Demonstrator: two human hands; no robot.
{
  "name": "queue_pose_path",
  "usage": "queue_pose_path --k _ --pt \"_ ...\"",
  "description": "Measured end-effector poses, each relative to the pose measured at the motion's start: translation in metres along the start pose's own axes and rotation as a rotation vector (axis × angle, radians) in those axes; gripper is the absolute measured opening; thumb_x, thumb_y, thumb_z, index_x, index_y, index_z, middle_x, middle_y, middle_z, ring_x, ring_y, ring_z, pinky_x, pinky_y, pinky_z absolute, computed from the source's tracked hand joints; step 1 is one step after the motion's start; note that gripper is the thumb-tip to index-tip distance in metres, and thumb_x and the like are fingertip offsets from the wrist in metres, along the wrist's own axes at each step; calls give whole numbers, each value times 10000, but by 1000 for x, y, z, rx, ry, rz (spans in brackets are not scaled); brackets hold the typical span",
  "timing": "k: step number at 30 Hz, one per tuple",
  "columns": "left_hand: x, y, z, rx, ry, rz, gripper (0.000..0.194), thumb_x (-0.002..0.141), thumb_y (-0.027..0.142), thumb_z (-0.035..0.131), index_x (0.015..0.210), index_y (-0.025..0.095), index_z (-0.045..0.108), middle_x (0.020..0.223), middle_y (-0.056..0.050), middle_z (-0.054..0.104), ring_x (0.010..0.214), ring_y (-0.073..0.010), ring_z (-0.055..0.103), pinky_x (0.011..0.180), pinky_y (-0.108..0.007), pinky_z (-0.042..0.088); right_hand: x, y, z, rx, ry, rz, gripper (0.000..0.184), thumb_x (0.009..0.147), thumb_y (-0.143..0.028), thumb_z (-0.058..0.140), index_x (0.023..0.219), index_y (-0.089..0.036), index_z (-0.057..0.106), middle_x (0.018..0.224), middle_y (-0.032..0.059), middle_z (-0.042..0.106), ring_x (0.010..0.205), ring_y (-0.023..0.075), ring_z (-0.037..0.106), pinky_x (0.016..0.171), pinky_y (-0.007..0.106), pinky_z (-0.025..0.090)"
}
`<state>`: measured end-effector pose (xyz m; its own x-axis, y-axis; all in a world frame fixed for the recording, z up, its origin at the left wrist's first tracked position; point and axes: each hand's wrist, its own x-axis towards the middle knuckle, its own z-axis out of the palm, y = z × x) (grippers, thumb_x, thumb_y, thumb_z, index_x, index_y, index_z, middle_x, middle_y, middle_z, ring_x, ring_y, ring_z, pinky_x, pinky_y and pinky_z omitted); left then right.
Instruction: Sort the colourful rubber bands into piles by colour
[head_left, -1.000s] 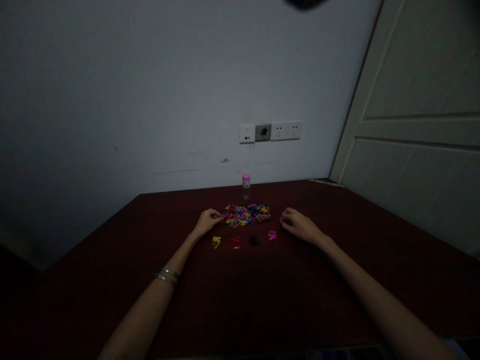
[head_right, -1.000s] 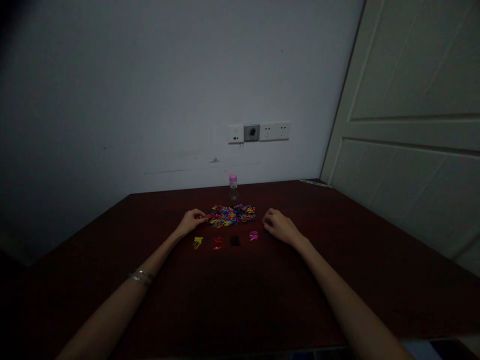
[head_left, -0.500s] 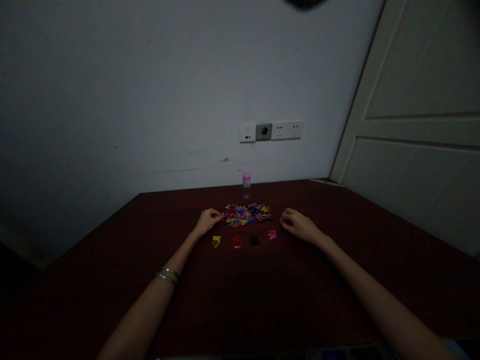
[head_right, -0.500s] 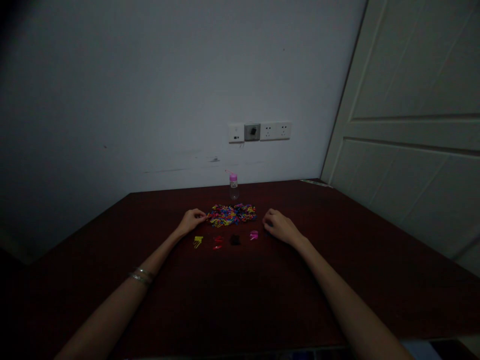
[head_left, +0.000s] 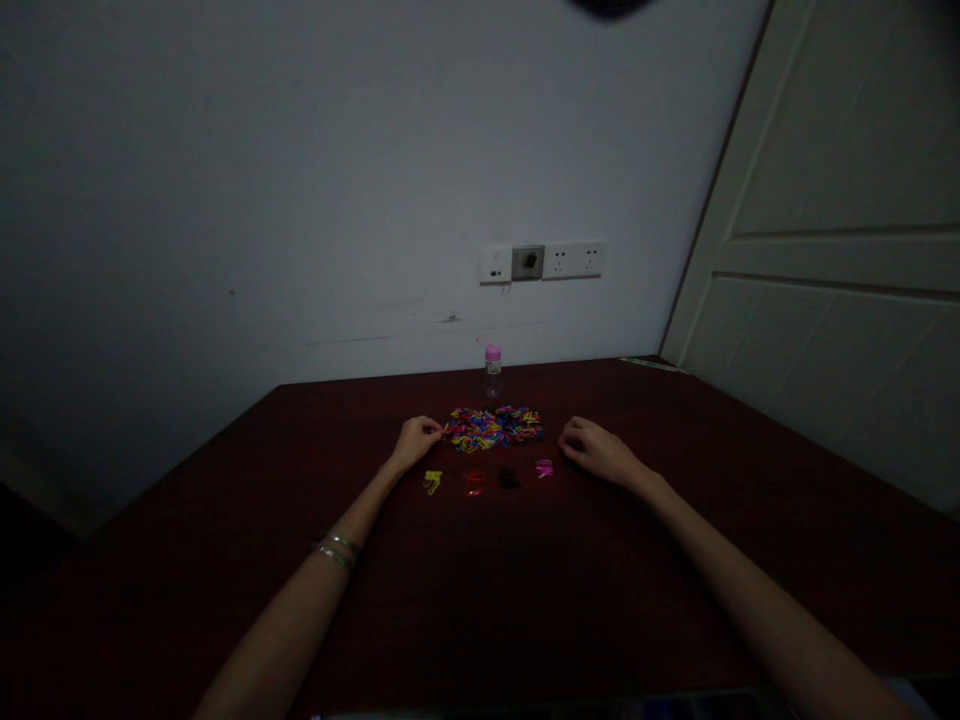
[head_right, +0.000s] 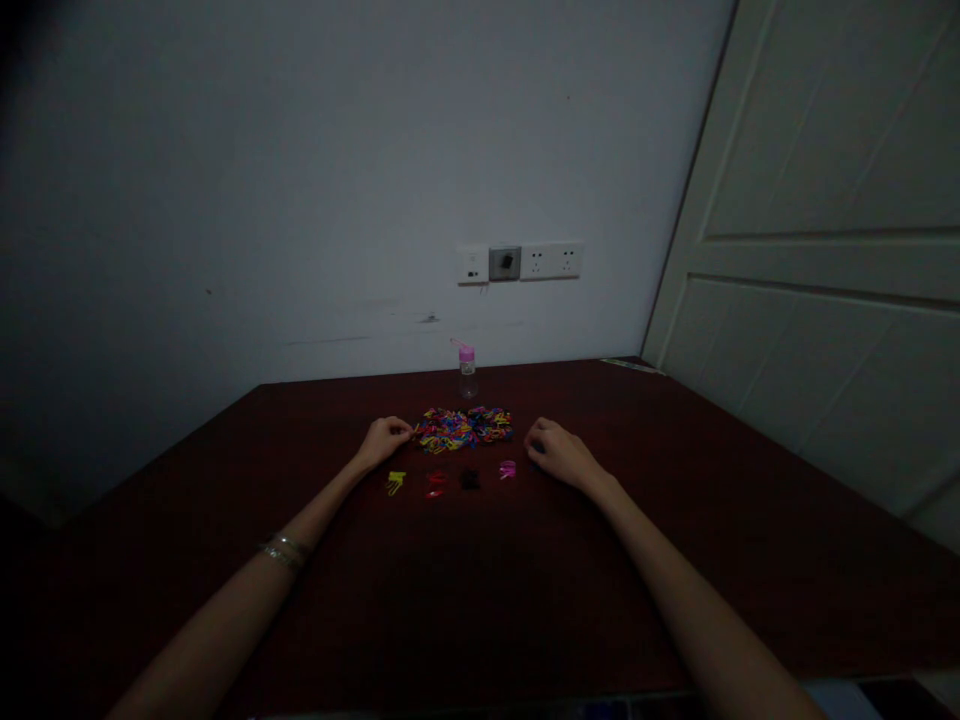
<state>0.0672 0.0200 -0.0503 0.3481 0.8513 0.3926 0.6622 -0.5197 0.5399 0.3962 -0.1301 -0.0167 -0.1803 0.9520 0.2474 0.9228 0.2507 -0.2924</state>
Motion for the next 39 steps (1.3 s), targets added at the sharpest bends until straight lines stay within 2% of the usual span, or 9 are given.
queue_pose_path --k 5,10,15,18,23,28,31,33,39 --pt "0 0 -4 -30 15 22 165 684 239 561 708 137 689 724 -52 643 650 -145 563 609 -238 409 -1 -2 -1 -4 7 -15 175 794 -241 444 807 -188 611 935 57 528 807 154 537 704 256 417" --pt "4 13 -25 -87 67 89 157 689 248 567 708 141 681 734 -47 642 671 -142 564 632 -239 409 -1 -2 0 -9 -1 -8 174 790 -246 448 814 -187 610 936 56 529 784 150 542 694 258 418" --pt "1 51 -51 -192 144 141 181 717 291 565 723 146 672 747 -43 637 709 -146 563 655 -246 415 0 -2 0 -4 -5 -19 175 788 -247 446 816 -188 608 935 59 529 795 156 544 691 258 416" --pt "-7 78 -60 -253 186 146 200 727 313 565 721 139 664 733 -44 623 722 -151 556 662 -253 415 0 -1 1 -9 -1 -20 169 787 -254 449 808 -192 605 932 59 529 791 160 543 678 259 418" --pt "-23 115 -66 -357 242 184 195 716 320 591 683 137 649 715 -38 606 705 -146 543 655 -262 412 1 0 2 -15 -15 -20 160 781 -241 461 809 -191 610 942 60 530 788 158 544 692 262 424" --pt "-34 134 -68 -392 234 224 202 723 322 593 672 136 650 691 -32 588 656 -126 520 597 -248 394 1 -1 1 -3 -24 -37 173 789 -234 446 807 -189 612 941 60 531 794 155 544 707 258 421" --pt "-37 132 -70 -377 170 225 204 729 319 582 695 135 661 706 -40 596 650 -126 518 586 -249 389 1 -2 1 2 -27 -35 180 790 -237 443 808 -187 615 943 61 532 789 154 546 711 260 419" --pt "-38 124 -73 -341 70 205 188 720 295 581 707 130 671 719 -50 605 662 -130 524 598 -250 392 1 -3 0 -2 -30 -29 182 792 -242 442 811 -187 615 950 61 533 776 152 547 703 263 420" --pt "-37 85 -84 -199 -404 109 139 640 219 586 665 131 691 671 -38 630 618 -126 535 571 -226 386 1 -5 -1 -1 -38 -30 170 790 -239 451 805 -183 611 946 61 532 777 153 549 721 270 424"
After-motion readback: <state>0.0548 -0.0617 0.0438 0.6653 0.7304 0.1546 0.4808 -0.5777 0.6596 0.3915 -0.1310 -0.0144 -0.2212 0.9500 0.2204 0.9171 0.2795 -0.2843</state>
